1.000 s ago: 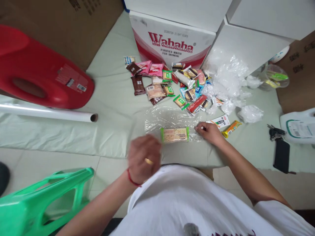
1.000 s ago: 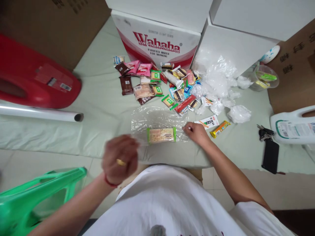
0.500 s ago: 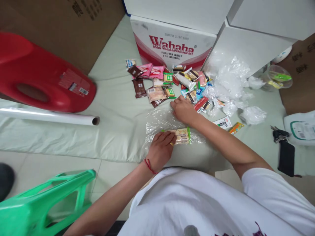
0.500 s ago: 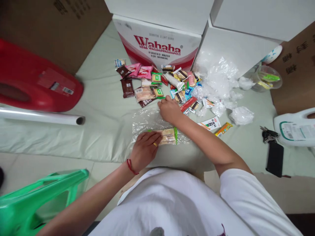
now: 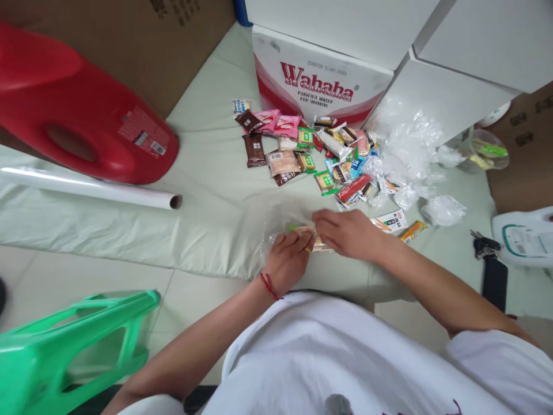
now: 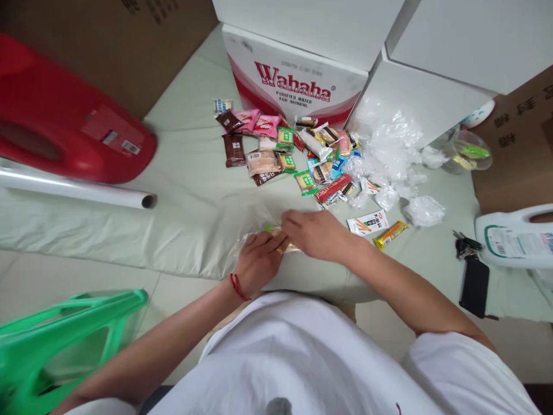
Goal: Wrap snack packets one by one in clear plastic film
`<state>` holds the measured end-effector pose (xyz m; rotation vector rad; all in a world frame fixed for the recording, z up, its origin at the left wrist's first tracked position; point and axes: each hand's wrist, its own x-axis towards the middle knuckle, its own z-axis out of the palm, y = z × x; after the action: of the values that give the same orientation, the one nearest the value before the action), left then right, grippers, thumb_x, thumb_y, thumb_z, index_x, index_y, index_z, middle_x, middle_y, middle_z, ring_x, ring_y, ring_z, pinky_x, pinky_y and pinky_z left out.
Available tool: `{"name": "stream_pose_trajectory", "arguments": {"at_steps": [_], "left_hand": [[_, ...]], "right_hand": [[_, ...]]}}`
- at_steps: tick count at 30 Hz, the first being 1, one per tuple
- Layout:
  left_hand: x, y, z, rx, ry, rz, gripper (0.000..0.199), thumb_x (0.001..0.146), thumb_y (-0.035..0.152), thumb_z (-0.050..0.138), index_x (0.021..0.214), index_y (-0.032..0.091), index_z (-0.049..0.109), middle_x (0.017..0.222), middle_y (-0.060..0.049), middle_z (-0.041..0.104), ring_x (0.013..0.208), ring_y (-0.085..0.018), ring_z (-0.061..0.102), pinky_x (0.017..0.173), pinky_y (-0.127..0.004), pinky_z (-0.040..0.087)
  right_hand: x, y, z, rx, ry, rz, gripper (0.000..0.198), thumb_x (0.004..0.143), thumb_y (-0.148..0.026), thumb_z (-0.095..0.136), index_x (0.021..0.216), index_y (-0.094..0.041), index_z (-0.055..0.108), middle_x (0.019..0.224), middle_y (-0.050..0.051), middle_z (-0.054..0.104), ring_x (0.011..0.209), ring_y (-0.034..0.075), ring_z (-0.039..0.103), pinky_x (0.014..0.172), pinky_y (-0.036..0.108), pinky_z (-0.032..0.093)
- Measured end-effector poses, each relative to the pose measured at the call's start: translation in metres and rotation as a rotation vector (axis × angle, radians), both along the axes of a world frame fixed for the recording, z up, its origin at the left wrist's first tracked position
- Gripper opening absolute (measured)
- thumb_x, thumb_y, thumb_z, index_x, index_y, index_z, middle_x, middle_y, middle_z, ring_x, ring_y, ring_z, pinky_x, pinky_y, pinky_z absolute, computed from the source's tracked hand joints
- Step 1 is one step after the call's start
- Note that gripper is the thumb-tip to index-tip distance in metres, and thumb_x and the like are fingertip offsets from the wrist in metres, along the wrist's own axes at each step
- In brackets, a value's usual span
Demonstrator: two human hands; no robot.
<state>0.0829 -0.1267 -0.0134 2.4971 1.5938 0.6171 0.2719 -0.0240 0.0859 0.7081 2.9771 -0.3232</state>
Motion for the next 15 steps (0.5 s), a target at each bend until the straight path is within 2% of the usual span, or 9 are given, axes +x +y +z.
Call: {"name": "stream_pose_trajectory", "arguments": {"at_steps": [3, 5, 7, 10, 11, 13, 15], "left_hand": [[-0.003, 0.001, -0.009, -0.007, -0.023, -0.027, 0.031, 0.102, 0.015, 0.052, 0.085, 0.021, 0.077, 0.087, -0.01, 0.076, 0.093, -0.026, 0.066, 0.077, -0.041, 0.048], [-0.008, 0.0, -0.016, -0.006, -0.082, -0.068, 0.034, 0.101, 0.015, 0.051, 0.076, 0.02, 0.074, 0.078, -0.009, 0.072, 0.091, -0.025, 0.066, 0.079, -0.04, 0.052], [-0.017, -0.004, -0.021, 0.02, -0.177, -0.106, 0.032, 0.099, 0.012, 0.049, 0.084, 0.02, 0.076, 0.088, -0.01, 0.076, 0.098, -0.024, 0.068, 0.086, -0.04, 0.057], [-0.036, -0.013, -0.021, 0.073, -0.365, -0.129, 0.036, 0.097, 0.006, 0.046, 0.109, 0.021, 0.077, 0.113, -0.009, 0.079, 0.115, -0.022, 0.07, 0.099, -0.04, 0.059], [-0.043, -0.015, -0.02, 0.087, -0.421, -0.094, 0.037, 0.097, 0.006, 0.047, 0.114, 0.022, 0.075, 0.116, -0.008, 0.079, 0.115, -0.021, 0.07, 0.099, -0.039, 0.059], [-0.055, -0.015, -0.016, 0.121, -0.478, 0.067, 0.033, 0.098, 0.011, 0.053, 0.122, 0.023, 0.072, 0.119, -0.008, 0.079, 0.114, -0.021, 0.071, 0.101, -0.04, 0.058], [-0.062, -0.008, -0.012, 0.156, -0.462, 0.253, 0.042, 0.095, 0.022, 0.065, 0.137, 0.021, 0.064, 0.135, -0.014, 0.072, 0.126, -0.027, 0.066, 0.108, -0.047, 0.054]], "right_hand": [[0.004, -0.031, -0.019, -0.041, -0.029, 0.084, 0.031, 0.105, -0.018, 0.046, 0.128, -0.015, 0.066, 0.157, 0.015, 0.057, 0.105, 0.021, 0.071, 0.067, 0.029, 0.044], [0.004, -0.042, -0.034, -0.068, -0.074, 0.092, 0.031, 0.103, -0.017, 0.049, 0.127, -0.015, 0.068, 0.162, 0.016, 0.053, 0.103, 0.022, 0.073, 0.068, 0.031, 0.048], [0.002, -0.047, -0.047, -0.09, -0.097, 0.074, 0.028, 0.102, -0.018, 0.051, 0.122, -0.015, 0.07, 0.16, 0.016, 0.056, 0.099, 0.022, 0.074, 0.072, 0.032, 0.052], [0.0, -0.048, -0.056, -0.103, -0.092, 0.055, 0.025, 0.102, -0.02, 0.054, 0.12, -0.017, 0.071, 0.157, 0.015, 0.059, 0.098, 0.021, 0.074, 0.078, 0.033, 0.054], [-0.001, -0.047, -0.058, -0.1, -0.096, 0.057, 0.024, 0.101, -0.021, 0.055, 0.119, -0.017, 0.072, 0.157, 0.015, 0.059, 0.097, 0.021, 0.075, 0.079, 0.033, 0.055], [-0.002, -0.047, -0.058, -0.095, -0.106, 0.075, 0.024, 0.101, -0.021, 0.055, 0.117, -0.016, 0.073, 0.157, 0.015, 0.059, 0.097, 0.022, 0.075, 0.079, 0.034, 0.054], [-0.003, -0.047, -0.057, -0.09, -0.109, 0.093, 0.027, 0.101, -0.021, 0.055, 0.12, -0.016, 0.073, 0.16, 0.014, 0.057, 0.1, 0.023, 0.076, 0.078, 0.034, 0.055]]}}
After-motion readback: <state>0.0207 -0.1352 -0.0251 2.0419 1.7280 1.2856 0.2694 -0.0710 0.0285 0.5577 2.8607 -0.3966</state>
